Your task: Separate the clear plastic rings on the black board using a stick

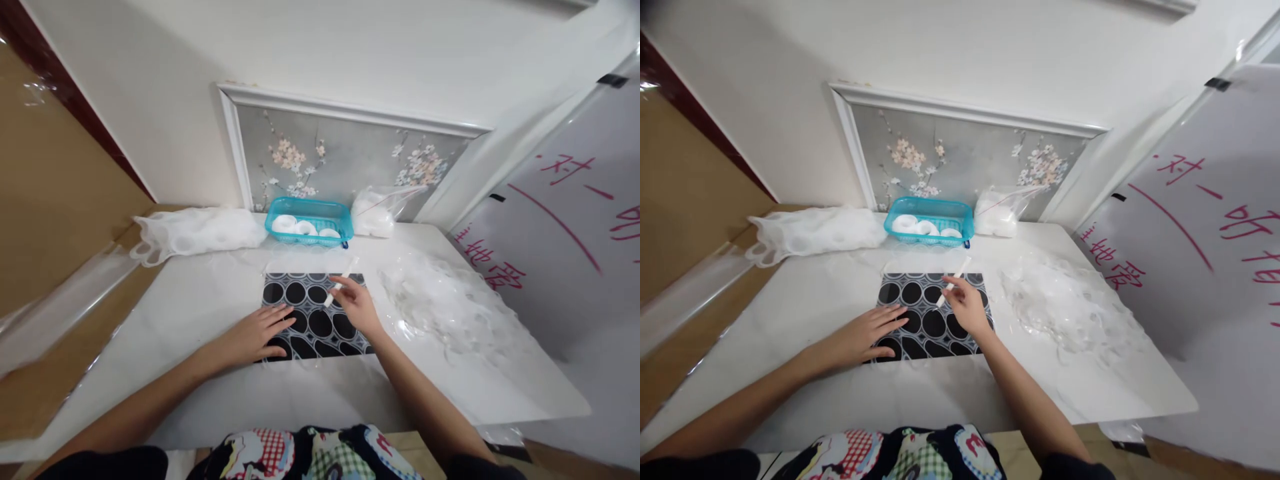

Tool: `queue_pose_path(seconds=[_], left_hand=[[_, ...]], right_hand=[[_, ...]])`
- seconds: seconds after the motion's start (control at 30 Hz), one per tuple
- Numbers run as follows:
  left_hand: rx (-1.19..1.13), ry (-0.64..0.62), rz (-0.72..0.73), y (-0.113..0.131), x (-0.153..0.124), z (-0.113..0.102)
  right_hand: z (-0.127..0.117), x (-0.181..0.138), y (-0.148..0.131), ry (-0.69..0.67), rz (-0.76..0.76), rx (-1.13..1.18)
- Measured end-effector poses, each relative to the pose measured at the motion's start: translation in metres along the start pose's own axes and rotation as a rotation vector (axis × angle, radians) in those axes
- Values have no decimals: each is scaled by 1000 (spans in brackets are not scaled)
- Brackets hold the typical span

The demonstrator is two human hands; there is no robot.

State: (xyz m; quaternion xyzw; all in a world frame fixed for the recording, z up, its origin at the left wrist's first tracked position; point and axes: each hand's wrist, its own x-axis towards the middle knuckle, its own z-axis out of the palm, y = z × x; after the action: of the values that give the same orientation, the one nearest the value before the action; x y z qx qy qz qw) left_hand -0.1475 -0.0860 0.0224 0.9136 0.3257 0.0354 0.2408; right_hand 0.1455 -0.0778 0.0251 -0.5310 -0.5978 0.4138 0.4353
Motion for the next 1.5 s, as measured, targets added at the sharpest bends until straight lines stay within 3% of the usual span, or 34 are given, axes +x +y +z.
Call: queue_pose_path(seconds=[0.2, 0.47, 0.6, 0.73, 0.9, 1.07, 1.5], left_hand=[[-20, -42, 70, 2, 0, 9], [-38, 44, 142, 0, -10, 10], [52, 163, 235, -3, -9, 18], [158, 253, 265, -7, -8, 30], [164, 202, 149, -8, -6, 39], [166, 122, 120, -6, -4, 40], [150, 81, 92, -3, -4, 37]], right_hand=[[29, 16, 12, 94, -167, -140], [21, 18, 19, -1, -49, -299], [15, 19, 26, -27, -24, -248], [29, 22, 20, -47, -16, -90], [67, 37, 5, -236, -157, -30], [94, 50, 12, -340, -216, -3], [96, 48, 22, -328, -363, -203]])
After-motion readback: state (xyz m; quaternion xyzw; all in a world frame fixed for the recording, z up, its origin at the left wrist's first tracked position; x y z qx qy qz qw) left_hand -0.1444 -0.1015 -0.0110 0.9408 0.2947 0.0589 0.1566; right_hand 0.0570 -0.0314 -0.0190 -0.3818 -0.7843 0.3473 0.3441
